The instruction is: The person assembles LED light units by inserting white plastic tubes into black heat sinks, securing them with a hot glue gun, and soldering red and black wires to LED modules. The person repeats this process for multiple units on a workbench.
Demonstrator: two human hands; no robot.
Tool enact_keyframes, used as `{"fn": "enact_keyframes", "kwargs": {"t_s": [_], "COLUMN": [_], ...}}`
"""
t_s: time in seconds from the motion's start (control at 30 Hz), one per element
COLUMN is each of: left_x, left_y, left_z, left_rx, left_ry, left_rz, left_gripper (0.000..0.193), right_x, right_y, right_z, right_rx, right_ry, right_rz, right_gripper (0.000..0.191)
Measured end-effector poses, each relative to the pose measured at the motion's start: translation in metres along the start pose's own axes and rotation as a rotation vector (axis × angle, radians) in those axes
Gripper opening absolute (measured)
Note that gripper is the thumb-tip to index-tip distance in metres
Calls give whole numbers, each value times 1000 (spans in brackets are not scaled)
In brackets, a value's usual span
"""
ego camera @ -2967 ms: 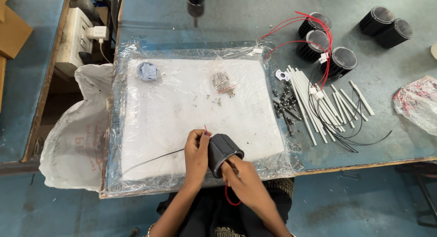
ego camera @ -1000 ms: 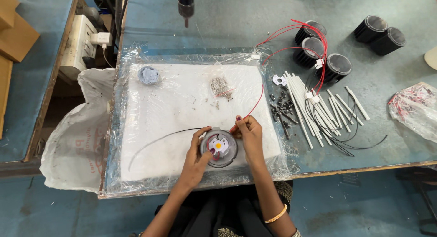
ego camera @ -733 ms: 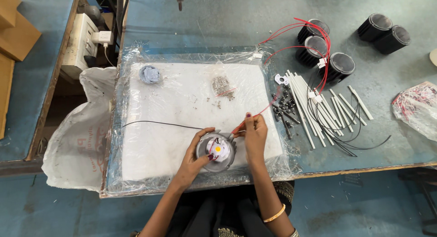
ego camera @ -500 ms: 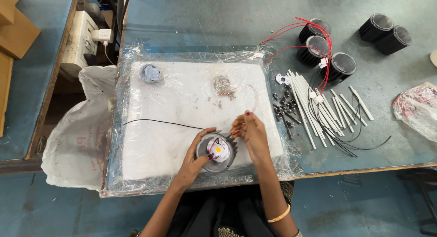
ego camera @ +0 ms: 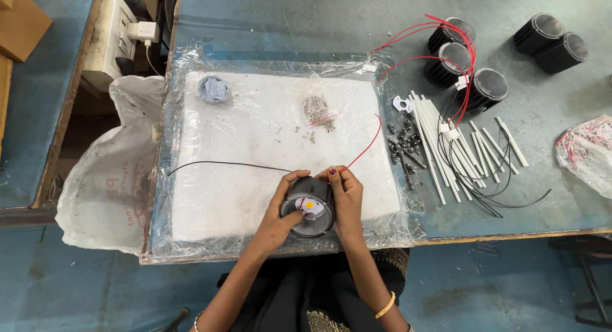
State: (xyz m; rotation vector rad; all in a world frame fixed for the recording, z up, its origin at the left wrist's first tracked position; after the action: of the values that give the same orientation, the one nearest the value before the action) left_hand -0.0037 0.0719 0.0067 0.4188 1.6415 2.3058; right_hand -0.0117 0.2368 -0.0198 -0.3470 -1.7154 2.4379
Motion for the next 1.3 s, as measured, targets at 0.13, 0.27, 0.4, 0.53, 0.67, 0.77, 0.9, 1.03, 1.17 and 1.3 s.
{"fn": "enact_keyframes", "kwargs": {"t_s": [0.13, 0.27, 0.4, 0.53, 0.67, 0.77, 0.9, 1.03, 1.17, 1.3], "left_x": [-1, -2, -6, -7, -7, -5, -7, -7, -4, 0], "left_y": [-2, -4, -7, -10, -12, -14, -14, -15, -18, -18], "left_z": [2, 2, 3, 4, 5, 5, 5, 4, 2, -4], "left_rx": [37, 128, 114, 182, 210, 206, 252, 257, 157, 158], "left_ry": [16, 116, 136, 158, 185, 196, 184, 195, 191, 125], "left_rz": [56, 102, 80, 140, 163, 171, 174, 187, 162, 119], "left_gripper": [72, 68, 70, 66, 65, 58, 54, 56, 56, 57], "right_x": [-5, -9, -9, -9, -11, -10, -10, -8, 0, 5], "right_y": [-2, -2, -2, -3, -3, -3, -2, 0, -2, -3], "right_z": [2, 5, 5, 5, 5, 4, 3, 1, -8, -16], "right_rx": [-10, -76, -109, -89, -102, -95, -69, -84, -69, -96], "right_ry": [48, 144, 165, 153, 173, 173, 149, 137, -7, -97], "right_rz": [-30, -95, -117, -131, -130, -120, -130, -114, -44, -3], "right_gripper": [29, 30, 30, 30, 30, 30, 29, 30, 30, 30]}}
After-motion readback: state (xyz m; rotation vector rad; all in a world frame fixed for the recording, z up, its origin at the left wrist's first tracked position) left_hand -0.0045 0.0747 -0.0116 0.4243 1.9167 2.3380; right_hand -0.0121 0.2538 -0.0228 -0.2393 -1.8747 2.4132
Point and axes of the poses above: each hand's wrist, its own x-axis towards the middle knuckle, its own z-axis out of the palm, y = z × x, the point moved 2 cm from there along x, towards the middle knuckle, and after that the axes turned 5 degrees about z, right-handed, at the moved point
